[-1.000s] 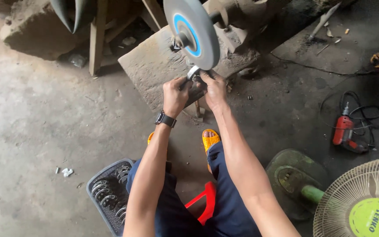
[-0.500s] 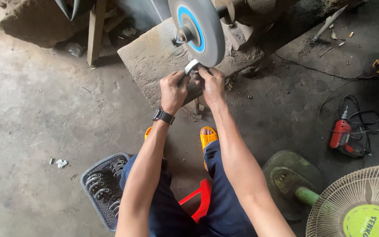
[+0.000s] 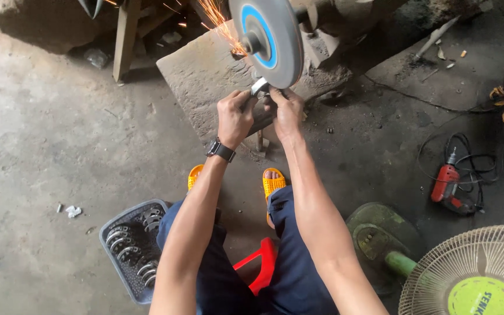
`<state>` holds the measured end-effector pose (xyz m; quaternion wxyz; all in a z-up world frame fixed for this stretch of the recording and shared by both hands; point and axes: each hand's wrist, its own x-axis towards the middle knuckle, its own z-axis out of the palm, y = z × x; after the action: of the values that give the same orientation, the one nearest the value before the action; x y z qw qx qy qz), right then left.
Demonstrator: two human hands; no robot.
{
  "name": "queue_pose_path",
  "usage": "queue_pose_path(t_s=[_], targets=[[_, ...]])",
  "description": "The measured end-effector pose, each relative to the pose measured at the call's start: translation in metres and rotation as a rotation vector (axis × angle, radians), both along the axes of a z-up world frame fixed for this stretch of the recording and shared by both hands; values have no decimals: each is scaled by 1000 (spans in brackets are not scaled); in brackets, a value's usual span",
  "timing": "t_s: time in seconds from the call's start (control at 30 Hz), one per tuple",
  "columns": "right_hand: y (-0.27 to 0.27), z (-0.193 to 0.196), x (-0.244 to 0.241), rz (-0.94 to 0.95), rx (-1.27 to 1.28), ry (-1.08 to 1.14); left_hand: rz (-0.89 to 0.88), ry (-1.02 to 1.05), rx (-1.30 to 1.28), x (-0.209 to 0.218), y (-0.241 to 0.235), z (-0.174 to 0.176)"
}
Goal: Grinding the edges of small metal components on a bench grinder to smooth them.
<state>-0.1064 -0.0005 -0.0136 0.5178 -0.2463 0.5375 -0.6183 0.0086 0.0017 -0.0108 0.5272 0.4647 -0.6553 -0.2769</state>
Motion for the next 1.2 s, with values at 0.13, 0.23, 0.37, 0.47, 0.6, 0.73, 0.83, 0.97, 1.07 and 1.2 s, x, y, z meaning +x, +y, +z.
queue_pose_path(t_s=[0.13,0.23,0.37,0.47,0.6,0.73,0.83,0.97,1.07,1.2], targets=[[2,19,15,52,-5,-5,28,-12,7,15,4,-8],[2,12,11,40,17,-37,25,-9,-8,10,2,-2],[1,0,-3,-97,21,-143,-1,12,-49,-6,-8,0],[-2,-8,-5,-111,35,-190,-5,8,-73,-6,-13,-15],[-2,-10,13,-59,34,-204,25,-22,-79,12,-4,-5],[0,3,31,19,41,-181,42,-37,-84,34,6,15],[7,9,32,72,33,-162,48,-63,-67,41,11,18],[7,7,20,56,39,-189,-7,-80,-33,30,8,14],[-2,-15,-2,-13,29,-192,-41,-47,-9,8,-1,-8],[-8,-17,-11,-52,3,-130,-51,-24,18,-4,-7,-18]])
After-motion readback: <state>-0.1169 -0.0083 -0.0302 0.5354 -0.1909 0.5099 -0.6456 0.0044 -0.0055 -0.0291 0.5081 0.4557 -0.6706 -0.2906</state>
